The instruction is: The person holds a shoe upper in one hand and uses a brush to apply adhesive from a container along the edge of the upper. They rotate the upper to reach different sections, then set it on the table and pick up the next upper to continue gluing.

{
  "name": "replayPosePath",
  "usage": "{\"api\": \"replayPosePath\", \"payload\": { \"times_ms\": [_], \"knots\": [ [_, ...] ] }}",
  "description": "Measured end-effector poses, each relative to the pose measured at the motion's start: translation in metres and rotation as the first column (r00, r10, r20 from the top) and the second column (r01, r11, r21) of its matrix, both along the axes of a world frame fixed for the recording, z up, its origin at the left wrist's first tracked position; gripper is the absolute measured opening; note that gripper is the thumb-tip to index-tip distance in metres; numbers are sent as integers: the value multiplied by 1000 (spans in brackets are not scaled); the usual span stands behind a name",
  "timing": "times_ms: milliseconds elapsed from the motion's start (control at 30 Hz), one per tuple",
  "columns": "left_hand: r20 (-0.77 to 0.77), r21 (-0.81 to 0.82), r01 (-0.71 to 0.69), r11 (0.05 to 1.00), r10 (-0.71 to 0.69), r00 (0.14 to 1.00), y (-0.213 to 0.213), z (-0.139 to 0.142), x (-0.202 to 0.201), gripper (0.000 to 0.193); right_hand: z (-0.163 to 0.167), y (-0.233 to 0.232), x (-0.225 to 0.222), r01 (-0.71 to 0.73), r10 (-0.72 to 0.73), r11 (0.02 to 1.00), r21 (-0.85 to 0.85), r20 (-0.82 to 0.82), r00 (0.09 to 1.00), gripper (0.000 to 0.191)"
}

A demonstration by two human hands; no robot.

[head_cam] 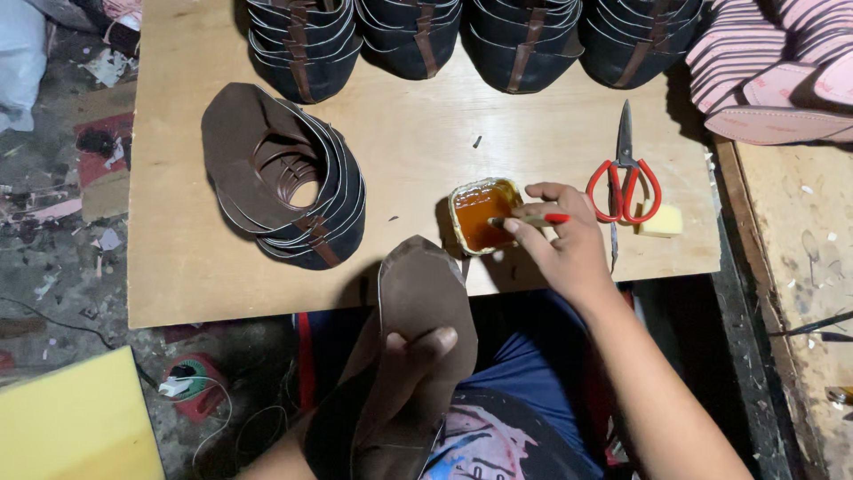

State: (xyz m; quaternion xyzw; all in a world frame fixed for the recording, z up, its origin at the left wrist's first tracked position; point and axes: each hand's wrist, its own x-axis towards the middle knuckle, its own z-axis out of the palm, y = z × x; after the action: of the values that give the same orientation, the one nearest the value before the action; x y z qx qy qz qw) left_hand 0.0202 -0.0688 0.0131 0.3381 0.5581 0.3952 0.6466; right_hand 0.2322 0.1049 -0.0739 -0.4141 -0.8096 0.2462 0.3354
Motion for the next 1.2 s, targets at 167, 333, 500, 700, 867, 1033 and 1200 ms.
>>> {"api": "replayPosePath", "payload": {
  "times_ms": [167, 333, 500, 700, 867, 1033, 1200],
  "knots": [
    [-4, -138, -33, 990, 33, 999, -17, 7, -13, 57, 3, 11, -16, -65, 42, 989, 134, 163, 986, 21],
    [-17, -3, -186, 983, 186, 982, 9, -24, -21, 56, 21, -4, -3, 11, -23, 979, 202, 56, 998, 20],
    [36, -84, -165, 983, 169, 985, 25, -52, -22, 45, 27, -23, 13, 139, -141, 809, -571, 41, 989, 14],
    [333, -57, -136, 989, 147, 931, 26, -38, -8, 49, 24, -28, 11, -326, -65, 842, -430, -681, 729, 14],
    [279, -34, -108, 994, 113, 954, 31, -29, -7, 53, 26, -21, 6, -373, 9, 852, -367, -702, 712, 12],
    [48, 107, -85, 991, 80, 996, 35, -41, -6, 53, 26, -18, 7, -353, 70, 872, -338, -628, 775, 11],
    [176, -299, -92, 950, 150, 973, 27, -47, -8, 46, 14, -30, 13, -414, 75, 797, -441, -607, 791, 7]
  ]
}}
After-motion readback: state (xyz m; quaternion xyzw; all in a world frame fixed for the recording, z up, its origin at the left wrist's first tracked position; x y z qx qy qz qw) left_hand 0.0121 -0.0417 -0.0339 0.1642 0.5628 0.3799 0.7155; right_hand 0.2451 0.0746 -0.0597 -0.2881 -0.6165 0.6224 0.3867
